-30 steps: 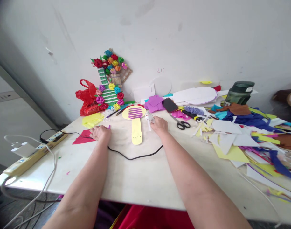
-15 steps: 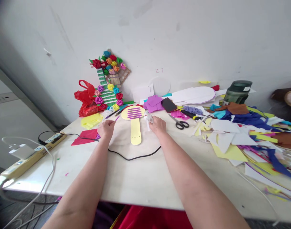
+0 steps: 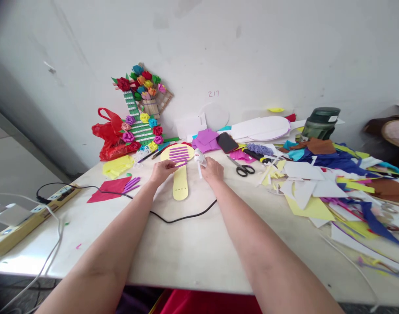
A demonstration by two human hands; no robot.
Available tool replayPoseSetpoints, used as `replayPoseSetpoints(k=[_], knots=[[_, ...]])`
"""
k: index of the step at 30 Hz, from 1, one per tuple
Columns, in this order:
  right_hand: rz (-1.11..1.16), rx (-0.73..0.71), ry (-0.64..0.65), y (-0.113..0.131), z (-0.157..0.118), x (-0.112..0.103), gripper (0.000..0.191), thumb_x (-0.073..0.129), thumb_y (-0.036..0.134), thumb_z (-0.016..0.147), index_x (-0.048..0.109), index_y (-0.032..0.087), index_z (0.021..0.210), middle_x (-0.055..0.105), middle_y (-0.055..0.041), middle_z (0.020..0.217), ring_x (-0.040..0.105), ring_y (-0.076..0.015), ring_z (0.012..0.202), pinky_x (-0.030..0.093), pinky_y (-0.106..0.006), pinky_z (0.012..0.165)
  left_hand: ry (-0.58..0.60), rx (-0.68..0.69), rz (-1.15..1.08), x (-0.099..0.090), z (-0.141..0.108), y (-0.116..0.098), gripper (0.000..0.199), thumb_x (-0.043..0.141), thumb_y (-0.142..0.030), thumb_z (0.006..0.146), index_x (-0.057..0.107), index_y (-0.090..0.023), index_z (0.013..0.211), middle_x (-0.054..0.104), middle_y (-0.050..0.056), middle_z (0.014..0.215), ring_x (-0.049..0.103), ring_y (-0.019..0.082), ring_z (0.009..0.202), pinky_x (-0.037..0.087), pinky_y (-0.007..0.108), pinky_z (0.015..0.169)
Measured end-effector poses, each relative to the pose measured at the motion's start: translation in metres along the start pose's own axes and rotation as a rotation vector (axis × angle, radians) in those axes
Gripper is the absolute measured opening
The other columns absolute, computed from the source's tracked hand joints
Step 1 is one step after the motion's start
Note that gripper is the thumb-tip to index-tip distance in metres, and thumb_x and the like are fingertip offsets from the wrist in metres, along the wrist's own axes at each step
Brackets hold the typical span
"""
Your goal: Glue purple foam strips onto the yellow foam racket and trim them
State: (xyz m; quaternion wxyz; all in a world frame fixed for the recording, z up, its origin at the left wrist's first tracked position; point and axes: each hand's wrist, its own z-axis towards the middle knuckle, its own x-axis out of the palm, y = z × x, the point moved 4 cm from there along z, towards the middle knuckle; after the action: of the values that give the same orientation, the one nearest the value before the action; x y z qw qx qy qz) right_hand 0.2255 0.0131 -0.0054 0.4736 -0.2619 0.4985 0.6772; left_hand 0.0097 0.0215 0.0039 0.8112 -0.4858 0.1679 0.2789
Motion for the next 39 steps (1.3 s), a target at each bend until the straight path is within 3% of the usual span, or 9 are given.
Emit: replayPoseSetpoints(k=[3,8,14,17,24,39], knots=[[0.034,0.064,-0.014,-0.002,0.008,0.001,0.028,0.043,0.04,0.083,0.061,0.023,0.097,0.068,-0.0081,0.09,0.061,-0.0233,0.083,0.038,-0.029,0.065,0.006,-0.024,-0.03,0.004,0.002,0.004,0.014,0.066,-0.022,0.062,0.066,-0.015,0.075,0.067,0.003,0.072,0.06,0.015,0.067,0.048,0.026,0.065],[0.09,0.05,-0.044,0.002,0.024,0.003,0.03,0.045,0.041,0.082,0.06,0.024,0.101,0.067,-0.008,0.093,0.061,-0.0238,0.087,0.04,-0.029,0.067,-0.008,-0.082,-0.044,0.002,0.011,0.016,0.016,0.066,-0.026,0.064,0.068,-0.016,0.075,0.069,0.004,0.076,0.062,0.017,0.072,0.049,0.028,0.068],[0.144,0.078,-0.047,-0.001,0.028,0.011,0.032,0.045,0.042,0.082,0.06,0.023,0.102,0.068,-0.0076,0.093,0.061,-0.0219,0.085,0.04,-0.027,0.067,0.01,-0.059,-0.006,-0.001,0.023,0.031,0.016,0.065,-0.028,0.065,0.069,-0.016,0.075,0.069,0.004,0.076,0.062,0.017,0.073,0.049,0.027,0.071],[0.162,0.05,-0.045,0.0,0.025,0.014,0.03,0.044,0.041,0.082,0.06,0.023,0.1,0.068,-0.0065,0.092,0.061,-0.0214,0.084,0.04,-0.027,0.066,0.041,0.014,0.015,0.003,0.028,0.037,0.017,0.064,-0.029,0.066,0.069,-0.017,0.076,0.067,0.003,0.076,0.06,0.015,0.072,0.047,0.025,0.069],[0.137,-0.038,-0.021,0.01,0.02,0.018,0.027,0.046,0.042,0.08,0.06,0.025,0.096,0.069,-0.0054,0.09,0.061,-0.0212,0.083,0.039,-0.027,0.066,0.061,0.077,0.167,0.009,0.03,0.035,0.014,0.064,-0.028,0.069,0.07,-0.019,0.078,0.06,0.002,0.08,0.054,0.012,0.069,0.047,0.025,0.072],[0.173,-0.043,-0.035,0.011,0.018,0.016,0.025,0.048,0.041,0.079,0.061,0.023,0.092,0.069,-0.0052,0.087,0.062,-0.0205,0.08,0.038,-0.026,0.063,0.098,0.138,0.179,0.01,0.027,0.035,0.016,0.063,-0.028,0.07,0.071,-0.018,0.079,0.058,0.004,0.078,0.053,0.013,0.067,0.045,0.026,0.069]])
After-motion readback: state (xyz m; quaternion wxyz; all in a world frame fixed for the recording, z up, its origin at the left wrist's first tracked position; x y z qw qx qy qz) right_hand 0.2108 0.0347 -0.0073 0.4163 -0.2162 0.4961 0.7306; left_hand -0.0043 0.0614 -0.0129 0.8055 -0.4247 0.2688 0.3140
